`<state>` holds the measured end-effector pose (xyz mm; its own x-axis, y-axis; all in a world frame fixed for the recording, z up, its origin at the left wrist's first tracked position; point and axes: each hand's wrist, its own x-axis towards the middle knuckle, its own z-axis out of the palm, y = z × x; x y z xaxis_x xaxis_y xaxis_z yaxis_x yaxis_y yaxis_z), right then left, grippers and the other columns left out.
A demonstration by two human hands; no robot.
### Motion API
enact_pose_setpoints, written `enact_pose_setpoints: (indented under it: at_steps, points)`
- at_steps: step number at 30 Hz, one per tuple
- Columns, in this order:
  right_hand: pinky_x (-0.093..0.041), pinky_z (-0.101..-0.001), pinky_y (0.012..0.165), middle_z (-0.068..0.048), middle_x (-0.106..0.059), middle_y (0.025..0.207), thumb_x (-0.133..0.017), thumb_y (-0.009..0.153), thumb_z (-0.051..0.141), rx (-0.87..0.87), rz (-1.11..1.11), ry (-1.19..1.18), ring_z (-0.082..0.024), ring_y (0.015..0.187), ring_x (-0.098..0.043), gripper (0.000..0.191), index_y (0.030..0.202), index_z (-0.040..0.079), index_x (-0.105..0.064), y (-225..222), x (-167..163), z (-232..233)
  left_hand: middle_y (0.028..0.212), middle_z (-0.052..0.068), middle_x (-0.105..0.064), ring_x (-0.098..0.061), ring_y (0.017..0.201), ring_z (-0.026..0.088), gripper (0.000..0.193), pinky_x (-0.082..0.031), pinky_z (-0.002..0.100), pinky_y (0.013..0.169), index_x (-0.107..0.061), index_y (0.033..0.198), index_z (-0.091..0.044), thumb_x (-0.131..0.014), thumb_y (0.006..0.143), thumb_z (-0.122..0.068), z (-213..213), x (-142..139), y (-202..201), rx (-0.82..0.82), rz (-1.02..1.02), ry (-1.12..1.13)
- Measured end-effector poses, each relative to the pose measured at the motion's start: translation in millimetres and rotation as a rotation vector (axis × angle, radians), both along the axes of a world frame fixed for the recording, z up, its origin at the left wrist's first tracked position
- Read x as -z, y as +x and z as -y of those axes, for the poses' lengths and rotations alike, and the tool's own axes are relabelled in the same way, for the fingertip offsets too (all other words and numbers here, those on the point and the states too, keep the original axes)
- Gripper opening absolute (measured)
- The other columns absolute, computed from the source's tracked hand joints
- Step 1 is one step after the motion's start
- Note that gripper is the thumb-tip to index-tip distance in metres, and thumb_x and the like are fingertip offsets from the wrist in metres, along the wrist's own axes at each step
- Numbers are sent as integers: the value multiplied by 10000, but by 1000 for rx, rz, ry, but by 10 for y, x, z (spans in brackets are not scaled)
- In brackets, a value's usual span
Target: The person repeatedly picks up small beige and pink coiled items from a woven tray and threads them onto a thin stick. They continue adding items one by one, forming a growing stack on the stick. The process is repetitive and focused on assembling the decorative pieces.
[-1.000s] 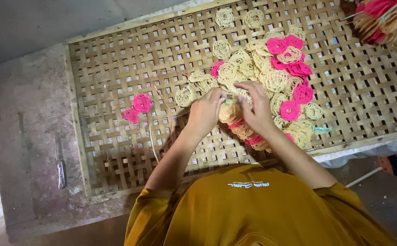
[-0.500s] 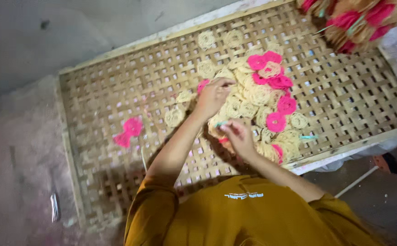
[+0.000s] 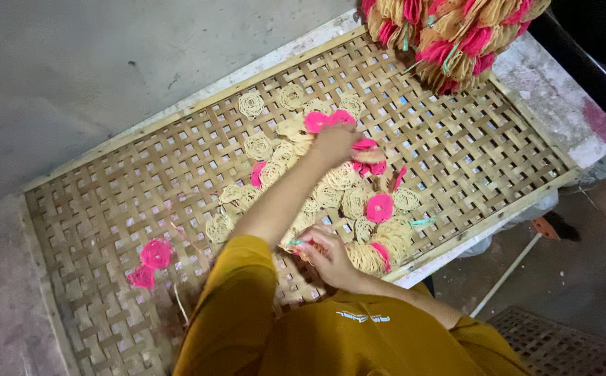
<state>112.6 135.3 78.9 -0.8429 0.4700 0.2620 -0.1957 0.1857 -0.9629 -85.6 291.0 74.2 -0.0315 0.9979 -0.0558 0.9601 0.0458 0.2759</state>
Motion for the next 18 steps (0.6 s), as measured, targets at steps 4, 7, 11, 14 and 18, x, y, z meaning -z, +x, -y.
enact_pose_setpoints:
  at_steps: [4, 7, 11, 14, 18]
  points:
    - [-477, -303, 794, -77, -729, 906, -623, 995, 70, 23, 18, 123, -146, 844, -645, 111, 948, 10, -704, -29, 10, -102, 1246, 132, -675, -651, 1122, 345, 339, -521, 464, 944, -664, 1274, -144, -623, 939, -185, 595, 41, -557, -104, 343, 180]
    - [-502, -276, 765, -74, -706, 871, -628, 981, 63, 14, 88, 35, -136, 830, -645, 100, 949, 4, -702, -71, 73, -121, 1296, 173, -653, -633, 1144, 379, 361, -525, 472, 948, -623, 1305, -90, -648, 956, -176, 1282, -5, -769, -198, 293, 388]
    - [-508, -270, 756, -67, -692, 904, -646, 984, 52, -14, 88, -14, -121, 839, -633, 85, 984, -9, -705, -146, 174, -134, 1098, 160, -719, -708, 954, 341, 396, -557, 435, 843, -635, 1255, -111, -717, 887, -230, 2285, -99, -629, -582, 441, 351]
    - [-512, -276, 759, -64, -674, 937, -648, 990, 60, -46, 101, 28, -120, 854, -637, 95, 1015, -13, -705, -208, 198, -174, 1005, 164, -724, -709, 886, 347, 460, -553, 433, 782, -651, 1253, -122, -737, 805, -179, 2807, -57, -426, -685, 374, 365]
    - [-513, -302, 673, -53, -649, 928, -635, 986, 90, -73, 291, -194, -132, 758, -637, 116, 1002, 4, -711, -337, 97, -181, 1009, 145, -752, -736, 892, 295, 281, -565, 388, 780, -663, 1213, -123, -731, 956, -215, 3123, 228, -202, -892, 484, 422]
